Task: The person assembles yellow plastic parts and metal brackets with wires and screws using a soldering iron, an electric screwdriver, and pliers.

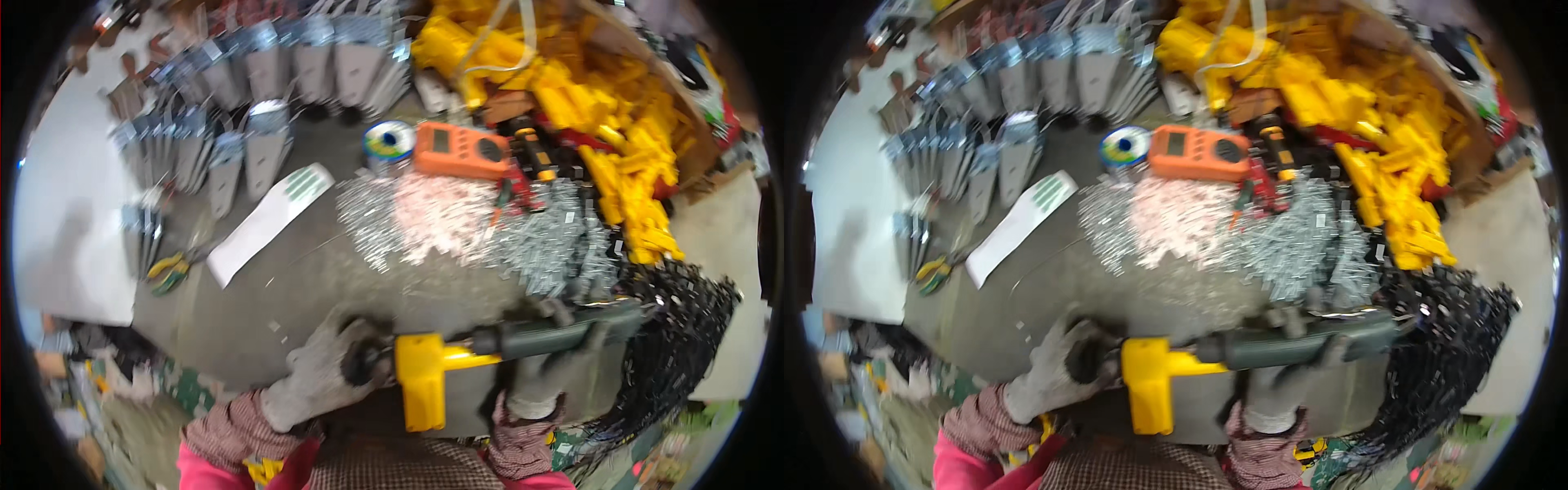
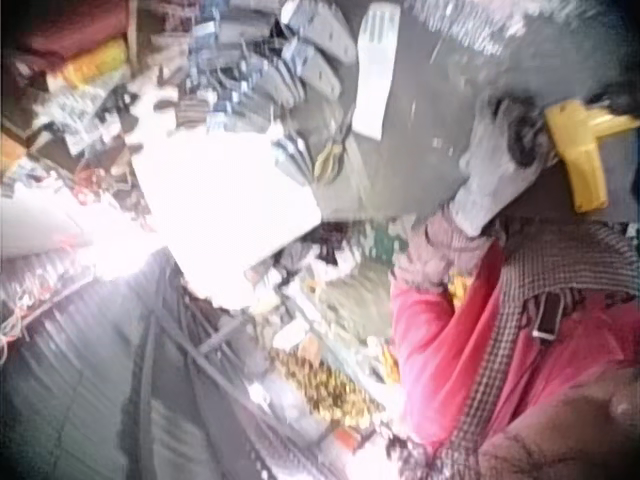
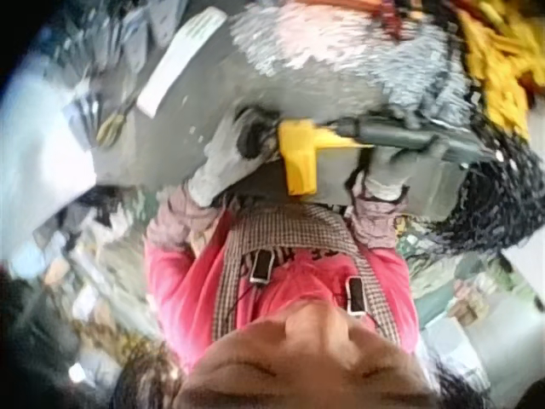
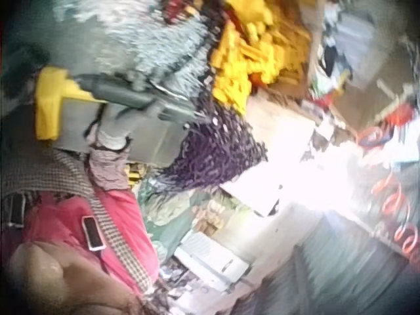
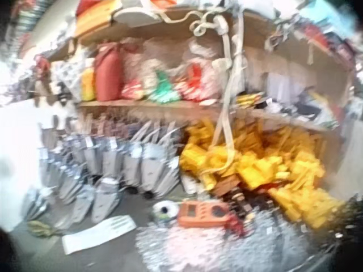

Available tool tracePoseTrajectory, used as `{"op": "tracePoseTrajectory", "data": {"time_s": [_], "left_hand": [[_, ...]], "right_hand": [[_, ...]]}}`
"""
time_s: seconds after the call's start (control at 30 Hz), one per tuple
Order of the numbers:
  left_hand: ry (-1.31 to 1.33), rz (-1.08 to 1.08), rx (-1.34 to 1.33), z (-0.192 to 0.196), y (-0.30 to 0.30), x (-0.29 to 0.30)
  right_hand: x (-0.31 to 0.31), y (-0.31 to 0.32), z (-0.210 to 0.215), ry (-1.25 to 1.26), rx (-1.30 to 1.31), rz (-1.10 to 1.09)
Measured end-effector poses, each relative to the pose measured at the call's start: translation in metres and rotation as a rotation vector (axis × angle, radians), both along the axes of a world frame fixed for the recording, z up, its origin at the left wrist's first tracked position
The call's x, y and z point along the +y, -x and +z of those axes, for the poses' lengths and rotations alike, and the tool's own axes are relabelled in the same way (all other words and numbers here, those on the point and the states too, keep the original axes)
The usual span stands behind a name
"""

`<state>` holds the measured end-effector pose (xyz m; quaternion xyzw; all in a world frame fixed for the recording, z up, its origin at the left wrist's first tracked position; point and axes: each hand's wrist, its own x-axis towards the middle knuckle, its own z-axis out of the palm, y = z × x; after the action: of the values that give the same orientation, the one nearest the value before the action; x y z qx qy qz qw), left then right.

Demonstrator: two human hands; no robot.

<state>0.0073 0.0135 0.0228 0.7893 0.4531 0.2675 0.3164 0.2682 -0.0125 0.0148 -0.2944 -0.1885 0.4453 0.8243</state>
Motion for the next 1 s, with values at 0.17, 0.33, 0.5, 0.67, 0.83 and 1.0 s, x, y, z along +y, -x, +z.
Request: {"op": "tracePoseTrajectory", "data": {"time_s": [0.17, 0.33, 0.5, 0.67, 0.83, 1.0], "left_hand": [[0.148, -0.047, 0.021, -0.007, 0.016, 0.011], [0.275, -0.115, -0.061, 0.01, 0.021, 0.022], [0.146, -0.165, 0.082, 0.011, 0.015, 0.059], [-0.016, -0.372, 0.379, 0.011, -0.013, 0.079], [-0.218, -0.495, 0.354, -0.009, -0.014, 0.083], [-0.333, -0.7, 0.319, 0.006, -0.017, 0.085]], "right_hand": [[0.009, -0.001, 0.005, -0.211, 0.216, 0.078], [0.011, -0.008, -0.003, -0.183, 0.256, 0.11], [0.01, -0.009, -0.003, -0.188, 0.236, 0.133], [0.009, -0.008, -0.002, -0.19, 0.274, 0.137], [0.008, -0.009, -0.001, -0.195, 0.245, 0.117], [0.01, -0.004, 0.003, -0.185, 0.235, 0.154]]}}
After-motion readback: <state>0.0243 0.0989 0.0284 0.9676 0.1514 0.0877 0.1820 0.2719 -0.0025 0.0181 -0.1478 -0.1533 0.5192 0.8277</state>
